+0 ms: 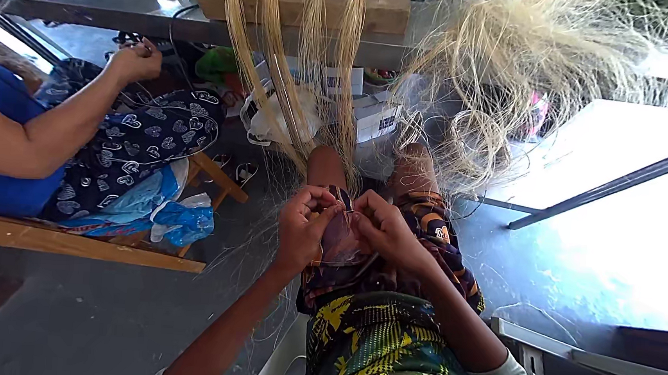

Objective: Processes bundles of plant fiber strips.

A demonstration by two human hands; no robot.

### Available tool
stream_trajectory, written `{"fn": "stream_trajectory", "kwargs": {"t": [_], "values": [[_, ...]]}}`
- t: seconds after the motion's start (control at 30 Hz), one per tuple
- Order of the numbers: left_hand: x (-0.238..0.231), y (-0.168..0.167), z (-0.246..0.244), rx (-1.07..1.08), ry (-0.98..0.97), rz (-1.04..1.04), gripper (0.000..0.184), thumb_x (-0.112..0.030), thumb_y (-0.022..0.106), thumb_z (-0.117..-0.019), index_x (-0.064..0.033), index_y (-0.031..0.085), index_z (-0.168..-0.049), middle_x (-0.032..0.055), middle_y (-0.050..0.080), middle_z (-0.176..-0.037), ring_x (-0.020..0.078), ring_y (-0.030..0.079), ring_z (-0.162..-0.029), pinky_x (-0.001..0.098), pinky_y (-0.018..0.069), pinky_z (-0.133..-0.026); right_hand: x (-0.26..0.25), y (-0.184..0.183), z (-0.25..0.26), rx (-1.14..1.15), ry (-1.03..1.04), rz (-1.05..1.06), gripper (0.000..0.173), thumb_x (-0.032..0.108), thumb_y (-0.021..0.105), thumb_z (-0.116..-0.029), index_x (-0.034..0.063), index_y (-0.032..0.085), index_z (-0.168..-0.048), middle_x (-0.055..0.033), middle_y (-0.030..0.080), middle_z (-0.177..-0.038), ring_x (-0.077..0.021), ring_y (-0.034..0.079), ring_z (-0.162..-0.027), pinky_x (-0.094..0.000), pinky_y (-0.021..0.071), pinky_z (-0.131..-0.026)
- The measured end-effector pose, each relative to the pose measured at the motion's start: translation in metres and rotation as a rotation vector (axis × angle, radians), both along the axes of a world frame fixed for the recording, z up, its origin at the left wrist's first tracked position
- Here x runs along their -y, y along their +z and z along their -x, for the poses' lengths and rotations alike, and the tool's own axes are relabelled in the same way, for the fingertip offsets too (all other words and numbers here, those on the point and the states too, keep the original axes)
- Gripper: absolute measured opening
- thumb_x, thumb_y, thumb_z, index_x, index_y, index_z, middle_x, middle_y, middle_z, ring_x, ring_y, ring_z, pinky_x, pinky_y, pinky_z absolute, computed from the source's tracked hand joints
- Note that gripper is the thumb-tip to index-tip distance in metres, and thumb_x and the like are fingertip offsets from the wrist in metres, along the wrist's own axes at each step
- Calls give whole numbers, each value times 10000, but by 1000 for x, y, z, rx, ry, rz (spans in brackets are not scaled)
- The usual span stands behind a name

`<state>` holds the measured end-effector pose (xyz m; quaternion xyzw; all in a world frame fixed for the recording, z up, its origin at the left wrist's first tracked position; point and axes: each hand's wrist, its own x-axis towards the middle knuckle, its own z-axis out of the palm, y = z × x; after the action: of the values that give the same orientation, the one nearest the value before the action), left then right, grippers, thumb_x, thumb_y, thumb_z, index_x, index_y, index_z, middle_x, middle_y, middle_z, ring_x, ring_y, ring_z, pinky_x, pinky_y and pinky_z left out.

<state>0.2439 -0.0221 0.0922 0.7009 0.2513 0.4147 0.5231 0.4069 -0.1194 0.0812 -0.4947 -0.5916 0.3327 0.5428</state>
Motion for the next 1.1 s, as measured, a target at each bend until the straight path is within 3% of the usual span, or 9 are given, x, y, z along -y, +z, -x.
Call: {"fn": "stream_trajectory", "kwargs": {"t": [0.03,0.1,0.43,0.63,0.8,1.0,1.1], "values": [[-2,0,1,-28,-39,-19,203,17,742,-873,-52,640,-1035,-4,719,-895,85,703,-828,259,598,-802,0,0,-6,24,18,3,128,99,476,-1048,3,556,-1026,-3,544,-715,-32,506,-581,-191,441,-546],[-5,2,4,-93,-138,-41,191,-12,738,-888,-50,643,-1049,-19,712,-919,69,693,-854,250,588,-818,-1,2,-18,75,34,1,125,106,500,-1045,9,576,-1028,14,529,-715,-7,472,-599,-167,405,-568],[-12,11,9,-95,-403,50,269,45,698,-893,-86,564,-1086,-35,690,-918,60,685,-854,240,583,-820,-3,-3,-23,206,-34,-134,135,104,528,-1040,-8,605,-1040,1,555,-720,-7,502,-609,-156,437,-583],[-10,17,10,-30,-340,113,270,76,664,-885,-117,533,-1022,-20,678,-905,69,675,-842,236,576,-800,-5,-22,-34,271,-76,-298,122,63,582,-1008,-31,660,-1011,-68,633,-871,-37,574,-728,-171,509,-677],[-10,20,10,-33,-286,117,288,82,673,-881,-111,527,-1037,-10,693,-906,76,690,-842,250,586,-811,-5,-32,-33,149,-200,-318,99,46,606,-982,-33,660,-1008,-47,623,-841,-10,544,-667,-150,482,-612],[-4,15,0,-58,-211,75,277,55,689,-895,-82,536,-1080,1,691,-906,91,691,-838,261,590,-803,-5,-29,1,-3,-223,-263,119,46,571,-1003,-38,649,-1034,-30,664,-832,-1,585,-690,-166,510,-643],[-1,15,-3,-78,-183,64,275,35,688,-907,-82,530,-1100,-4,693,-906,82,689,-841,251,585,-799,-4,-28,10,-95,-231,-240,124,54,522,-1024,-26,615,-1036,8,610,-799,16,541,-667,-151,471,-620]]}}
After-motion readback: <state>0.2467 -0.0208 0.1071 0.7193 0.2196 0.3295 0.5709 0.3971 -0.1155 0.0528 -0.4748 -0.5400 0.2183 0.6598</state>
